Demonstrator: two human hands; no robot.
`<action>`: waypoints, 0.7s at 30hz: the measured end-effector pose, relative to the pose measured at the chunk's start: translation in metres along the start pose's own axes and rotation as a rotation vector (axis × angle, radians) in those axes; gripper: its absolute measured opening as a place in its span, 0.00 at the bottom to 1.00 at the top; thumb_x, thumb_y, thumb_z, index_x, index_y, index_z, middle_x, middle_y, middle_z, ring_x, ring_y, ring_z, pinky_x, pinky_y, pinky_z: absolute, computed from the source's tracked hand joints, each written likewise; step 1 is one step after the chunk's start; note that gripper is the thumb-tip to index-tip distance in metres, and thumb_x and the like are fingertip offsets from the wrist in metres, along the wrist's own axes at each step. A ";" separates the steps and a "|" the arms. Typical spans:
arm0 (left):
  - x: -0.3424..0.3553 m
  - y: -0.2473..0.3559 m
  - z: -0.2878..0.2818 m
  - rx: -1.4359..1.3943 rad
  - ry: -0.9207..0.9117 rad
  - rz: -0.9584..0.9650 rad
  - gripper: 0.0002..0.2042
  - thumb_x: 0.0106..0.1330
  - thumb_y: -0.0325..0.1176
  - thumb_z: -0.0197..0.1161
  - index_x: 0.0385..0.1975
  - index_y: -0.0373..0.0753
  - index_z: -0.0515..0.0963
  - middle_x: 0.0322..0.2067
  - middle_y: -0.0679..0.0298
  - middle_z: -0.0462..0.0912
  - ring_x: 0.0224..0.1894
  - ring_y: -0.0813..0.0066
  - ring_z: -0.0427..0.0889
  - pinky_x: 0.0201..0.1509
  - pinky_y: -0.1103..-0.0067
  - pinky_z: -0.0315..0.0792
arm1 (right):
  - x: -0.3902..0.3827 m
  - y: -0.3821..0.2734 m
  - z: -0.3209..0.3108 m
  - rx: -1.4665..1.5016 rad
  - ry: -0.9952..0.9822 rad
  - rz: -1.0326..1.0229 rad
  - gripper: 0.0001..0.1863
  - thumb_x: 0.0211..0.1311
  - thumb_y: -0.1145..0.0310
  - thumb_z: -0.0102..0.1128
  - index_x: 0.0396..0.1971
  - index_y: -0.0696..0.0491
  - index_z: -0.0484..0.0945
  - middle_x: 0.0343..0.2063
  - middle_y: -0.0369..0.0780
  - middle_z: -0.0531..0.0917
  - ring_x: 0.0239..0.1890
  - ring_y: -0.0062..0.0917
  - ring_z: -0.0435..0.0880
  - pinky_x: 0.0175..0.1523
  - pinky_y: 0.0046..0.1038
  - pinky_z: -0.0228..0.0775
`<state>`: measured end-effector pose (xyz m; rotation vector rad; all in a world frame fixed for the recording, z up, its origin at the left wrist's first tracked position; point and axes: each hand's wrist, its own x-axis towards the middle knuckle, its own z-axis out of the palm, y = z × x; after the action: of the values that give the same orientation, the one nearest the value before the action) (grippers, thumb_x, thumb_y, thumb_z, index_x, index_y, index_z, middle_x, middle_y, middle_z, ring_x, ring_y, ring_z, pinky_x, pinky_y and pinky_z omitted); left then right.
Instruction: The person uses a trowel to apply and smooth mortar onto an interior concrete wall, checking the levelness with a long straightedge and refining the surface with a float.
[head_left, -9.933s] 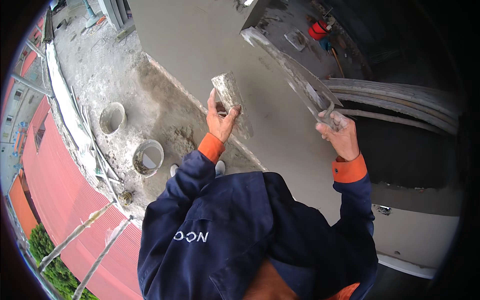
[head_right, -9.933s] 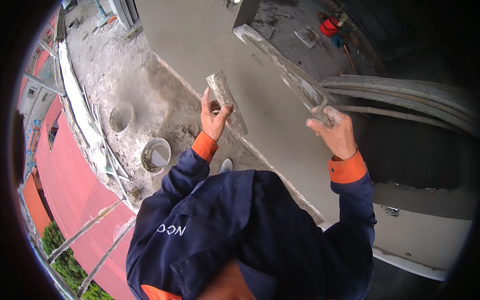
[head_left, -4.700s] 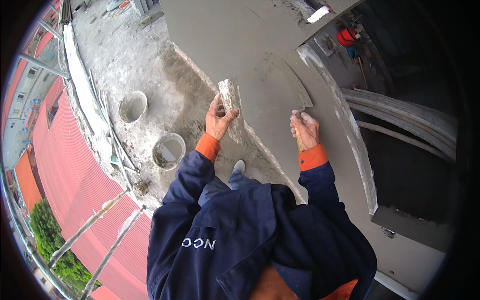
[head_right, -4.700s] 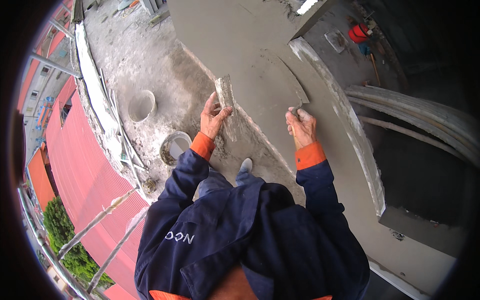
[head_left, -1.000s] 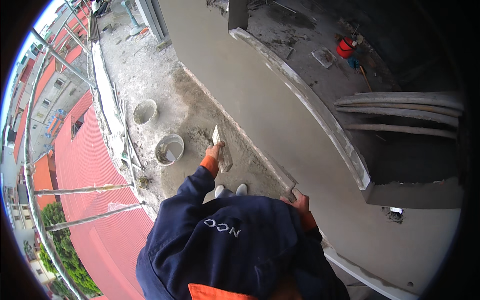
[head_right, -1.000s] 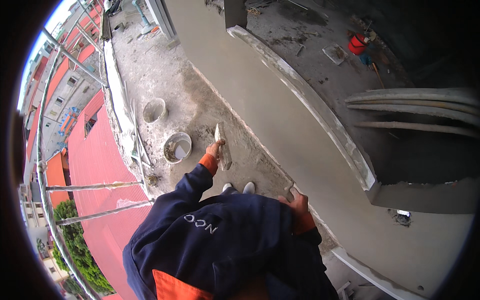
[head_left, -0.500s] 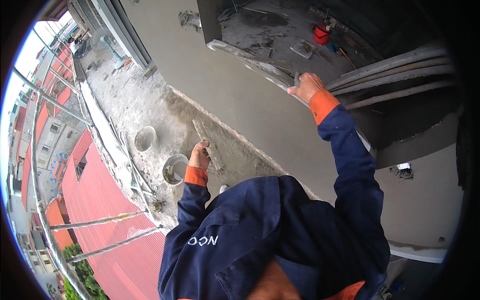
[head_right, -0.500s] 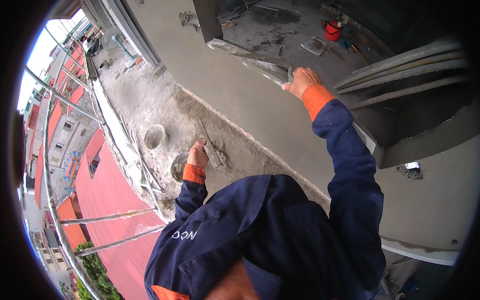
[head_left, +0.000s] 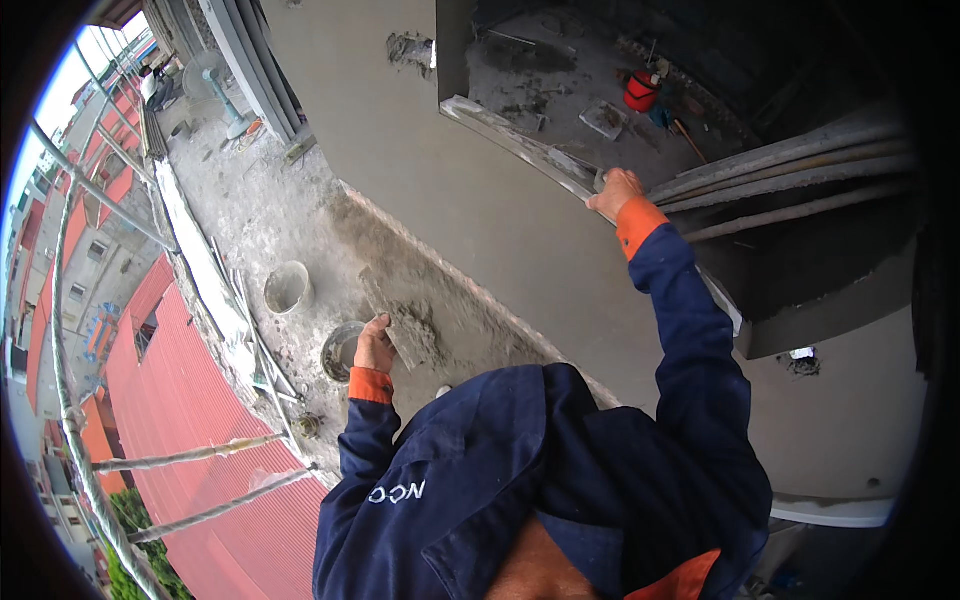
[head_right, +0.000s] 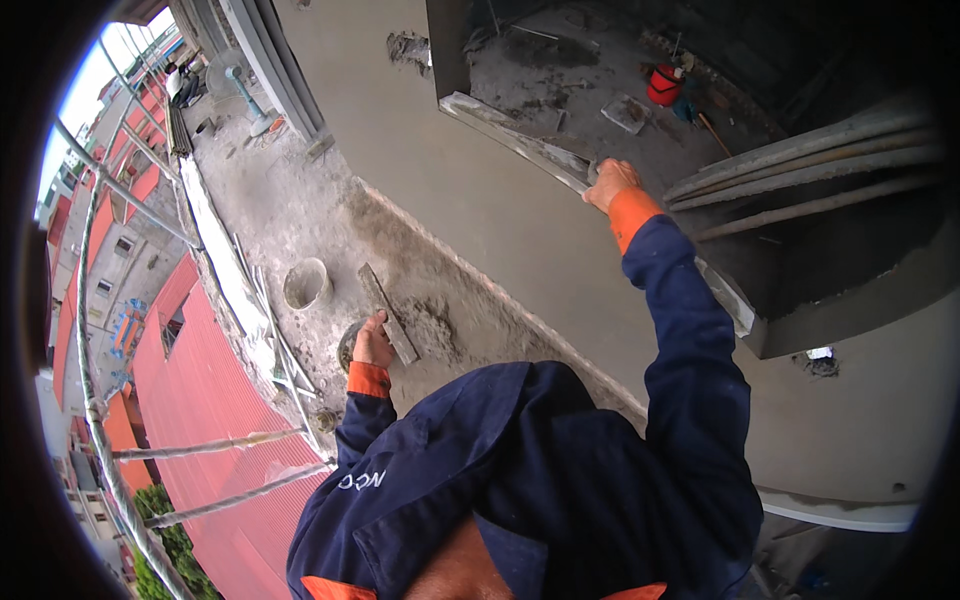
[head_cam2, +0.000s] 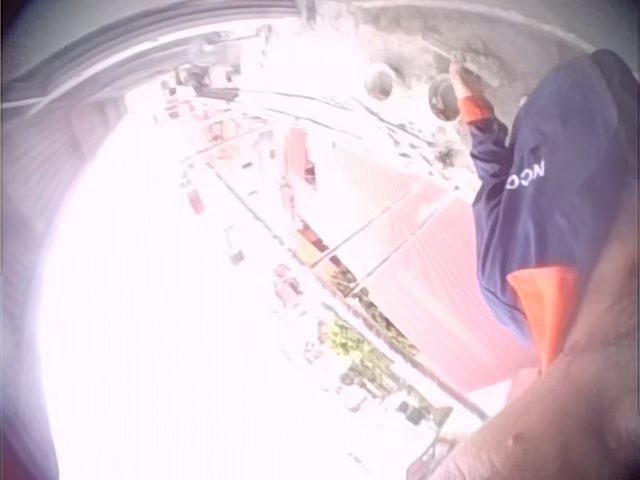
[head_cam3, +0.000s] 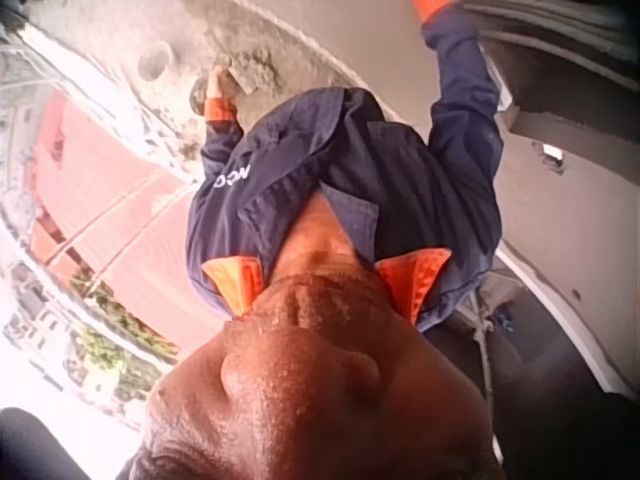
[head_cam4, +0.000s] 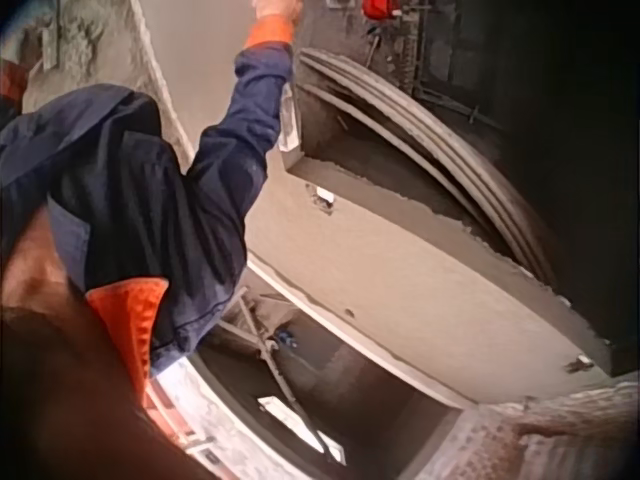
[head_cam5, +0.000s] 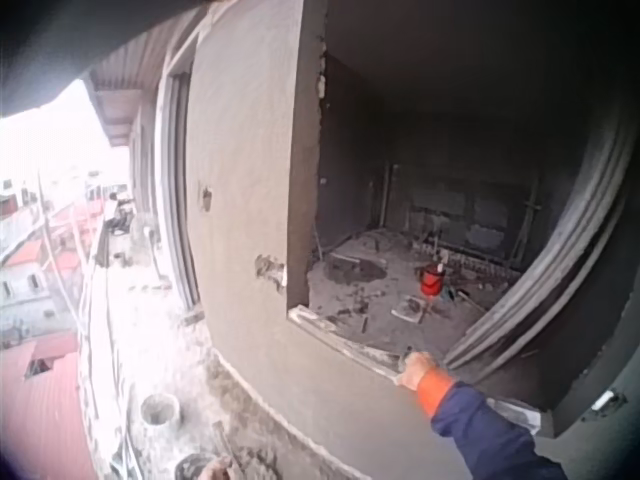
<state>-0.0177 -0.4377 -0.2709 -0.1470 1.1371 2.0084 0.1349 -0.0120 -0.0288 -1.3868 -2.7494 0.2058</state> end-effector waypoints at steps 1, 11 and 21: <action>-0.003 0.004 0.003 0.009 0.006 0.013 0.24 0.58 0.41 0.64 0.51 0.36 0.70 0.49 0.56 0.76 0.53 0.58 0.73 0.58 0.63 0.67 | 0.001 -0.001 -0.001 0.000 0.008 0.003 0.34 0.41 0.60 0.75 0.51 0.58 0.77 0.51 0.49 0.79 0.57 0.40 0.74 0.61 0.34 0.67; -0.001 0.021 0.030 0.041 -0.155 0.077 0.18 0.56 0.35 0.64 0.45 0.37 0.74 0.44 0.62 0.79 0.49 0.67 0.76 0.54 0.67 0.71 | -0.060 -0.014 -0.080 -0.015 0.223 -0.064 0.33 0.39 0.60 0.75 0.44 0.67 0.77 0.48 0.56 0.78 0.54 0.43 0.76 0.58 0.35 0.68; -0.025 0.139 0.122 -0.258 -0.888 0.345 0.48 0.46 0.43 0.70 0.68 0.37 0.53 0.66 0.46 0.57 0.67 0.48 0.59 0.67 0.61 0.62 | -0.093 -0.139 -0.125 0.661 -0.130 -0.564 0.31 0.40 0.61 0.76 0.40 0.69 0.79 0.38 0.52 0.82 0.40 0.34 0.82 0.49 0.31 0.72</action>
<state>-0.0643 -0.3969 -0.0949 0.7869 0.3429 2.1357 0.0929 -0.1570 0.1160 -0.4372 -2.6397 1.0634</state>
